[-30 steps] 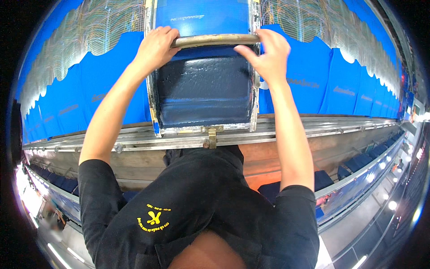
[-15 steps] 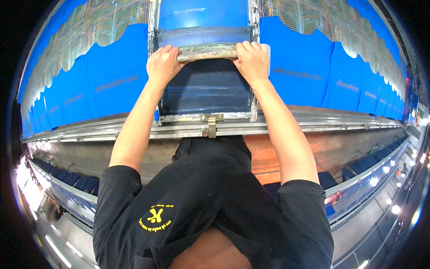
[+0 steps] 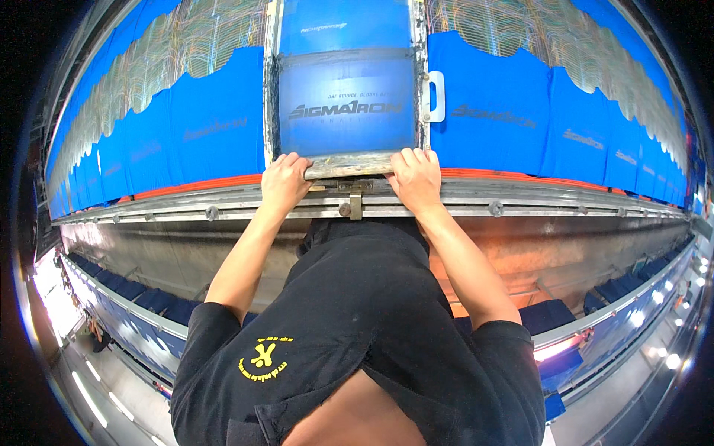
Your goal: The person aligns a blue t-shirt on a screen-printing table, then uses a squeegee to pull ink across the screen repeatedly. The person adjusts the shirt position and continues printing multiple shirts in sequence.
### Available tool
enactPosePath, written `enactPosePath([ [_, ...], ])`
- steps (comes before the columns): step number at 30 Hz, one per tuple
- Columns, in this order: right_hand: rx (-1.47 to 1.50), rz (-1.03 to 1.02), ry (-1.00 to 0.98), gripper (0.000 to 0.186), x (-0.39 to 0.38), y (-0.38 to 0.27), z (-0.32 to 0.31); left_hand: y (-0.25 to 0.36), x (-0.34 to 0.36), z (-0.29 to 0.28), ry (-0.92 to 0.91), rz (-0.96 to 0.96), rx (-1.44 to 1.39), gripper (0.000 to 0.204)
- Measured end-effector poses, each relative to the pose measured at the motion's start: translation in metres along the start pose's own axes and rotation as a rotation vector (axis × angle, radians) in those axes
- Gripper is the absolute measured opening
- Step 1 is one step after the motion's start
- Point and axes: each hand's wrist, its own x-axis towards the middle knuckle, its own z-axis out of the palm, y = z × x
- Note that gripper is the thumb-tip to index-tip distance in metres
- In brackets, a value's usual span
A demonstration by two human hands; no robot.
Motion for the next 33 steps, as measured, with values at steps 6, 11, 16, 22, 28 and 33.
enactPosePath([
  [6,0.018,-0.042,0.147,0.028,0.082,0.023,-0.037,-0.025,0.083,-0.047,0.131,0.006,-0.018,0.041],
  [11,-0.037,-0.019,0.169,0.038,0.173,0.071,-0.028,-0.055,0.196,-0.063,-0.050,-0.043,0.097,0.074],
  [16,-0.088,-0.017,0.173,0.042,0.209,0.087,0.004,-0.078,0.230,-0.033,-0.039,-0.045,0.137,0.071],
  [22,-0.145,0.029,0.136,0.043,0.200,0.088,0.020,-0.077,0.230,-0.017,-0.013,-0.004,0.158,0.070],
  [28,-0.199,0.037,0.034,0.044,0.164,0.074,0.022,-0.061,0.185,-0.015,-0.054,-0.096,0.162,0.069],
  [33,-0.092,0.047,0.040,0.043,0.079,0.033,0.017,-0.035,0.091,0.004,-0.027,-0.110,0.095,0.052],
])
